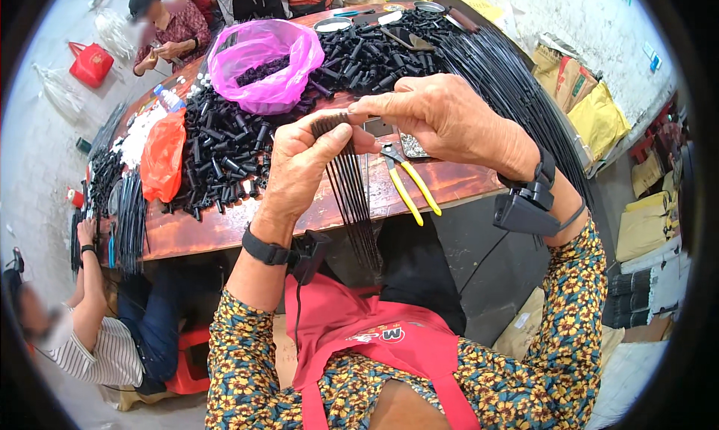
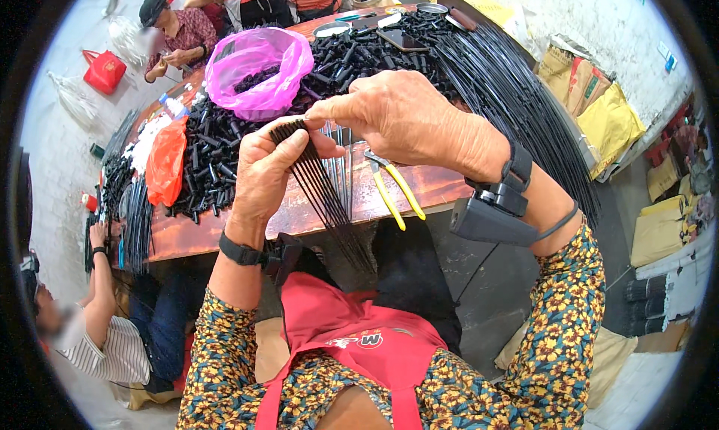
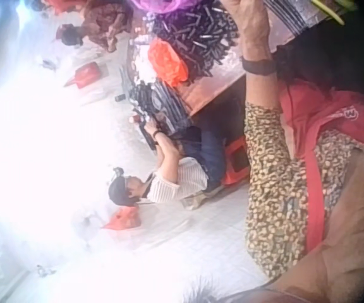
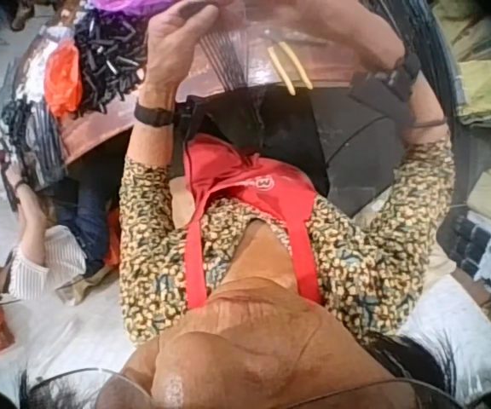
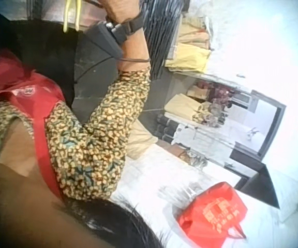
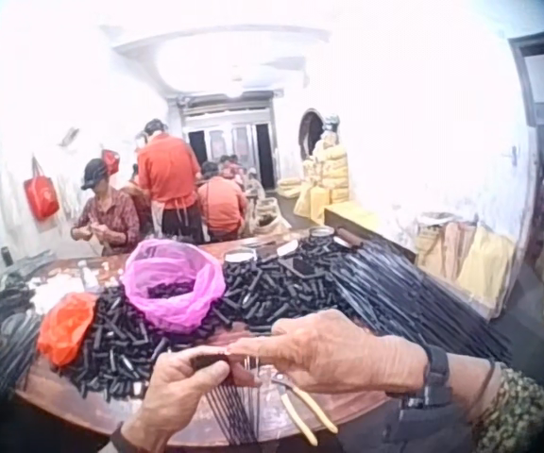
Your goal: Assembling and securing plastic and metal components onto umbrella ribs using pliers.
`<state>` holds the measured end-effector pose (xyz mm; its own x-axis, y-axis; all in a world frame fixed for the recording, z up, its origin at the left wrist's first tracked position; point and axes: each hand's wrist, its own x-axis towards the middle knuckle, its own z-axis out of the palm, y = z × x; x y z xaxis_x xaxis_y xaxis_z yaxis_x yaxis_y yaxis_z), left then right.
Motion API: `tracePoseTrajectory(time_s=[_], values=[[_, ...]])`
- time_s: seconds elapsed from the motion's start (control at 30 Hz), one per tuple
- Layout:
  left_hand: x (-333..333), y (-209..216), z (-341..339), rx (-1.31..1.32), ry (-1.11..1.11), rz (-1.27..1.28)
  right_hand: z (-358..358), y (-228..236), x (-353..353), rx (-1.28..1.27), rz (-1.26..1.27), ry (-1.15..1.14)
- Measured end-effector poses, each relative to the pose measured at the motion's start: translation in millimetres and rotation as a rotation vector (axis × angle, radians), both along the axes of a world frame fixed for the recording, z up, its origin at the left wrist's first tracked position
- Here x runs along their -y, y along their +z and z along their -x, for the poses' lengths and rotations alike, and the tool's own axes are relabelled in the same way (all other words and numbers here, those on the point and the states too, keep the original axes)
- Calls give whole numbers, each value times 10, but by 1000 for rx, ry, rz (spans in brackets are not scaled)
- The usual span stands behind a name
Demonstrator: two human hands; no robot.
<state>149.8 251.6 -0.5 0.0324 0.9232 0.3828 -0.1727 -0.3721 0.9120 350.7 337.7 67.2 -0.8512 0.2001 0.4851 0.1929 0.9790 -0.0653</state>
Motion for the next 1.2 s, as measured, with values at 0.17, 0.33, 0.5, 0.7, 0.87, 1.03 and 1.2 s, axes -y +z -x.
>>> tracePoseTrajectory(time_s=[0.17,0.33,0.5,0.7,0.87,1.03,1.2], values=[[-7,7,-14,-6,5,-8,-14,77,85,85,-161,-132],[-15,12,-32,-14,15,7,-22,97,38,101,-234,-90],[11,41,-50,-47,50,1,6,174,105,130,-299,-115],[0,49,-63,-53,37,-3,47,-6,-132,-50,44,101],[8,56,-59,4,17,24,82,-111,-212,-175,247,248],[3,66,-44,-39,6,1,32,24,-108,-13,14,51],[-3,53,-55,-28,18,-1,2,119,-134,67,-76,19]])
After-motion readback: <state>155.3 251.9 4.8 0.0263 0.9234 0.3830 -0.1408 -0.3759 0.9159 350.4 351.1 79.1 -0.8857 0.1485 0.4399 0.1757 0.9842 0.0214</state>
